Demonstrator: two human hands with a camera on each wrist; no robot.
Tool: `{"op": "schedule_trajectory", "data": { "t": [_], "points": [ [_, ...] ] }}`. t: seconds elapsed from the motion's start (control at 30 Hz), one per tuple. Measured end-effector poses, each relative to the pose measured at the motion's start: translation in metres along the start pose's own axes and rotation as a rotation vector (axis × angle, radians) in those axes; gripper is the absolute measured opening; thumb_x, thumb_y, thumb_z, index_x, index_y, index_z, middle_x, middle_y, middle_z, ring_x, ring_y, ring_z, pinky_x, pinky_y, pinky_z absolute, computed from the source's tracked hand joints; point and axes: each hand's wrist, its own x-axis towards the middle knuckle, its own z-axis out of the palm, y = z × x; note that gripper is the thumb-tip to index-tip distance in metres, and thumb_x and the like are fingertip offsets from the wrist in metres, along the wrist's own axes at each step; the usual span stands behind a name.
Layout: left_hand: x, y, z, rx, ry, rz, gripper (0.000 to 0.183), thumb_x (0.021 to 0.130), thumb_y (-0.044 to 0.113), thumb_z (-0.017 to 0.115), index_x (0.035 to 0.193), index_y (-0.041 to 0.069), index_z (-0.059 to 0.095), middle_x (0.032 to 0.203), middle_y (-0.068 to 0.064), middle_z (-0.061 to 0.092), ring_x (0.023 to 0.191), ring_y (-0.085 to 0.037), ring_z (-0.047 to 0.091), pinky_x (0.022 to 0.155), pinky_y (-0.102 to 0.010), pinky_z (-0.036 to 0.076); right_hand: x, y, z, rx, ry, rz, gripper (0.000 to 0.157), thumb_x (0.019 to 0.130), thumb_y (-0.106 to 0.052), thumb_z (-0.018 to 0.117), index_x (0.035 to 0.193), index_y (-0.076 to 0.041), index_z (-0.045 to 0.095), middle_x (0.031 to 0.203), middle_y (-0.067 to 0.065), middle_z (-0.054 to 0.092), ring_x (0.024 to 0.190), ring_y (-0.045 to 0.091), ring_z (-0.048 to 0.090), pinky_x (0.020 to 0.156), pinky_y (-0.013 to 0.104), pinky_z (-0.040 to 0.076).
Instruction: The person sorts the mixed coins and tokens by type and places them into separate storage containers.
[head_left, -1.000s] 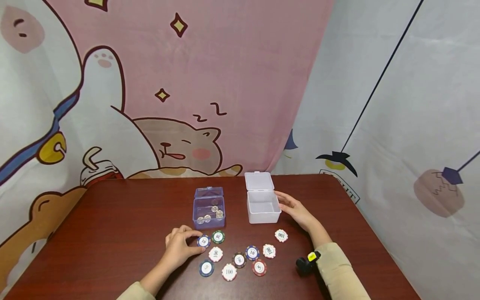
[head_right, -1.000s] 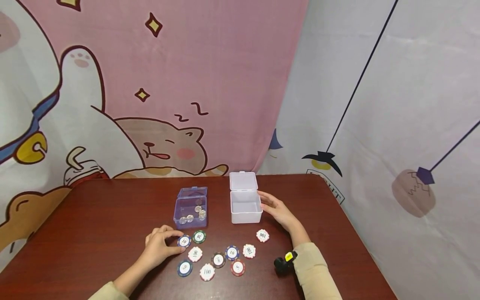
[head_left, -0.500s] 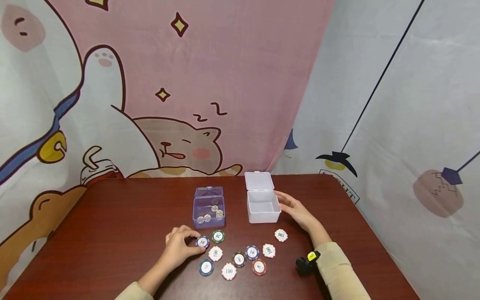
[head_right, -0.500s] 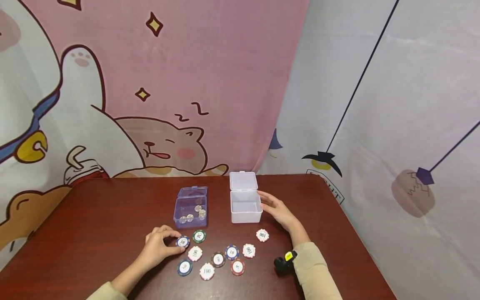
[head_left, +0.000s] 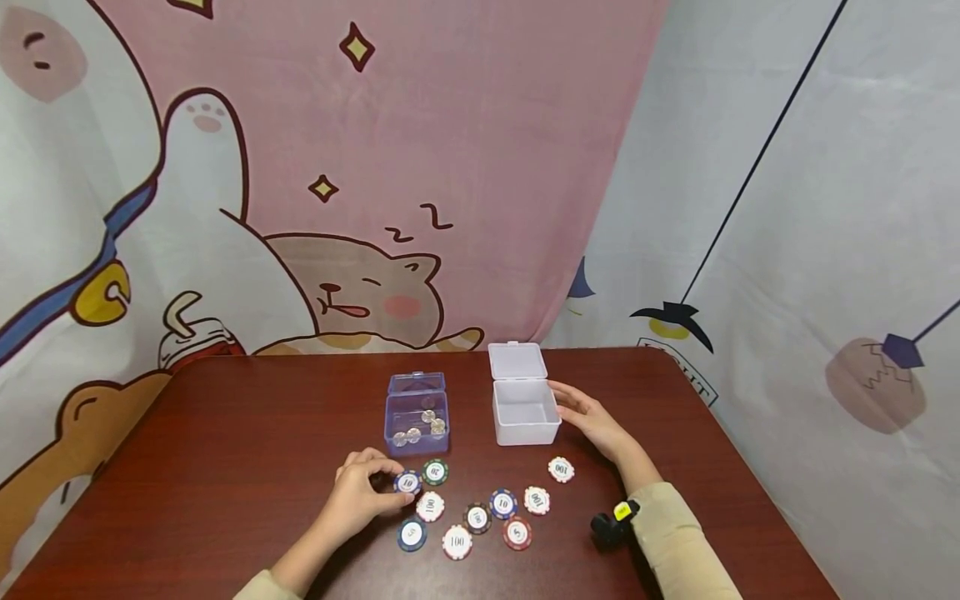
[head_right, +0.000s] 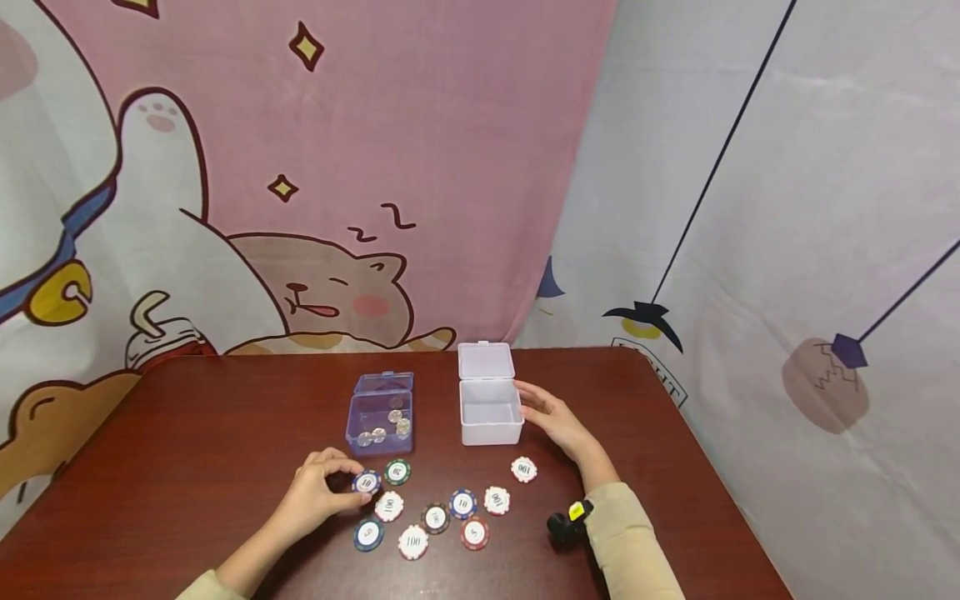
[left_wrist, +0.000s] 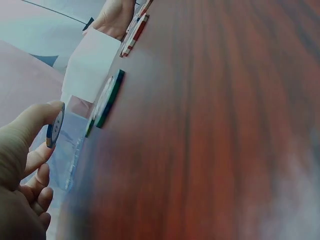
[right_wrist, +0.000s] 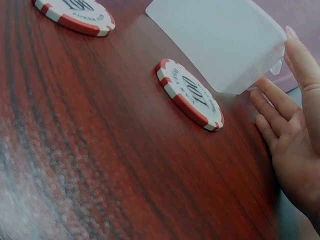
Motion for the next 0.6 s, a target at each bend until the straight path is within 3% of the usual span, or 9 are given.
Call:
{"op": "schedule_trajectory", "data": {
  "t": [0.23,0.6],
  "points": [
    [0.003,0.016,0.006,-0.021,0.011,0.043,0.035,0.050,0.033,0.086,0.078,0.028,0.067,0.083,0.015,0.053,0.085,-0.010,0.041,0.077,-0.035,0.026,-0.008,-0.027,0.008,-0.025,-0.006,0.024,0.049,0.092,-0.010,0.049,0.138,-0.008,0.034,0.135,0.017,0.038,0.121,0.033,0.038,0.097,0.053,0.026],
    [0.018,0.047,0.025,-0.036,0.028,0.140,0.036,0.049,0.027,0.087,0.079,0.022,0.068,0.084,0.015,0.051,0.087,-0.008,0.040,0.078,-0.037,0.027,-0.008,-0.031,0.007,-0.016,-0.004,0.038,0.049,0.092,-0.010,0.049,0.138,-0.009,0.034,0.136,0.017,0.038,0.122,0.033,0.036,0.098,0.053,0.024]
  ]
}}
